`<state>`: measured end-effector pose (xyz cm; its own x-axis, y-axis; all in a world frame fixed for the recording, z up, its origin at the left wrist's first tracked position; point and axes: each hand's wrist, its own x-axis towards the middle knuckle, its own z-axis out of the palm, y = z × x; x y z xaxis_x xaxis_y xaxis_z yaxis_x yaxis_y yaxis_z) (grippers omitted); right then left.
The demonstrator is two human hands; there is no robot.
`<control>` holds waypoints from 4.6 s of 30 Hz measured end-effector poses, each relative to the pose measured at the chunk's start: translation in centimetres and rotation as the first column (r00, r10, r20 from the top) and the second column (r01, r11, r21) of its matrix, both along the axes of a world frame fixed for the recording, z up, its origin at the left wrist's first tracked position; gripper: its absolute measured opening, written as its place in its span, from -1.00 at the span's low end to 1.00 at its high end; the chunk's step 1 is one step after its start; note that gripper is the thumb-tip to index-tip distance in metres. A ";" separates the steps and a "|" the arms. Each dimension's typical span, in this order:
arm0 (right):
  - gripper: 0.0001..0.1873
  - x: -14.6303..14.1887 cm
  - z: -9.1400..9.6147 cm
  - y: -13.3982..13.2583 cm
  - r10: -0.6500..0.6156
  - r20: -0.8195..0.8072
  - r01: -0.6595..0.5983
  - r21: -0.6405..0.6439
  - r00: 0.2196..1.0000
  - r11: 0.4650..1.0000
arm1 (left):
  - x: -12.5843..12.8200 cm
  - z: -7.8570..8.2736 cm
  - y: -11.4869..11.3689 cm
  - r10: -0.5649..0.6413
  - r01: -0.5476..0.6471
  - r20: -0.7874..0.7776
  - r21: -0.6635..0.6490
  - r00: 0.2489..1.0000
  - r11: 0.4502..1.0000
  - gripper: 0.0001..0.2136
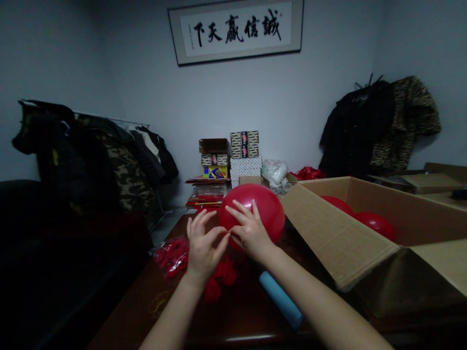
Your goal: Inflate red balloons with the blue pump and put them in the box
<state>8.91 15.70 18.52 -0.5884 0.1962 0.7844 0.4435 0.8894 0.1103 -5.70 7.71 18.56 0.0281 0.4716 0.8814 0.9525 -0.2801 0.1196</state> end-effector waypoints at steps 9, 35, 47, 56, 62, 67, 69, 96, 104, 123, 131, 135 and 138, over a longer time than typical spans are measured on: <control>-0.93 -0.1 0.8 0.2 0.048 0.073 -0.044 -0.052 0.996 0.998 | -2.7 0.5 0.4 -0.170 0.171 -0.367 -0.031 0.915 0.985 -0.83; -0.93 0.4 0.5 0.9 0.159 0.018 -0.151 -0.213 0.987 0.965 | -4.1 1.3 1.1 -0.300 0.197 -0.474 -0.255 0.828 0.947 -0.89; -0.88 -0.6 -1.4 1.2 0.290 -0.346 -0.403 -0.320 0.892 0.858 | -2.6 0.2 1.3 -0.474 0.498 0.333 0.014 0.815 0.867 -0.79; -0.89 -0.8 -1.6 0.4 0.270 -0.303 -0.360 -0.299 0.914 0.884 | -2.3 0.3 1.1 -0.259 0.247 0.132 0.099 0.957 0.964 -0.75; -0.92 -0.7 -1.5 0.1 0.243 -0.273 -0.317 -0.273 0.931 0.908 | -2.5 -0.2 0.9 -0.134 0.122 0.074 0.144 0.988 0.982 -0.79; -0.89 -0.2 -0.6 -0.2 0.240 -0.293 -0.332 -0.324 0.926 0.886 | -4.1 0.2 0.6 -0.216 0.220 -0.080 0.053 0.973 0.974 -0.69; -0.91 -0.3 -0.3 -0.2 0.234 -0.280 -0.325 -0.343 0.931 0.881 | -4.4 0.5 0.4 -0.256 0.256 -0.155 -0.016 0.954 0.967 -0.66; -0.97 -0.8 2.1 -2.9 0.073 -0.292 -0.157 -0.277 0.954 0.948 | -2.5 1.2 -0.5 -0.218 0.242 -0.227 0.084 0.949 0.967 -0.85; -0.91 -1.3 2.5 -3.6 0.019 -0.134 -0.047 -0.212 0.991 0.976 | -2.3 0.9 -0.2 -0.227 0.258 -0.273 0.081 0.935 0.963 -0.84; -0.96 -0.5 2.3 -1.6 0.331 -0.359 -0.470 -0.436 0.873 0.767 | -1.1 1.3 -0.9 -0.249 0.258 -0.086 0.133 0.965 0.957 -0.86; -0.93 -0.1 2.2 -1.7 0.265 -0.441 -0.470 -0.463 0.858 0.752 | -1.1 1.5 -1.1 -0.223 0.242 -0.109 0.200 0.969 0.949 -0.86; -0.86 0.1 2.2 -2.0 0.239 -0.446 -0.451 -0.460 0.862 0.765 | -1.0 1.4 -1.1 -0.223 0.241 -0.100 0.233 0.970 0.942 -0.86; -0.90 0.1 2.5 -2.1 0.270 -0.436 -0.476 -0.479 0.858 0.738 | -1.0 1.3 -1.0 -0.220 0.242 -0.110 0.264 0.969 0.934 -0.86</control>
<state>9.01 13.57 21.00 -0.4471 0.4713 0.7603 -0.0210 0.8442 -0.5356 -6.72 6.69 19.83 0.1809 0.1855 0.9658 0.8607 -0.5051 -0.0642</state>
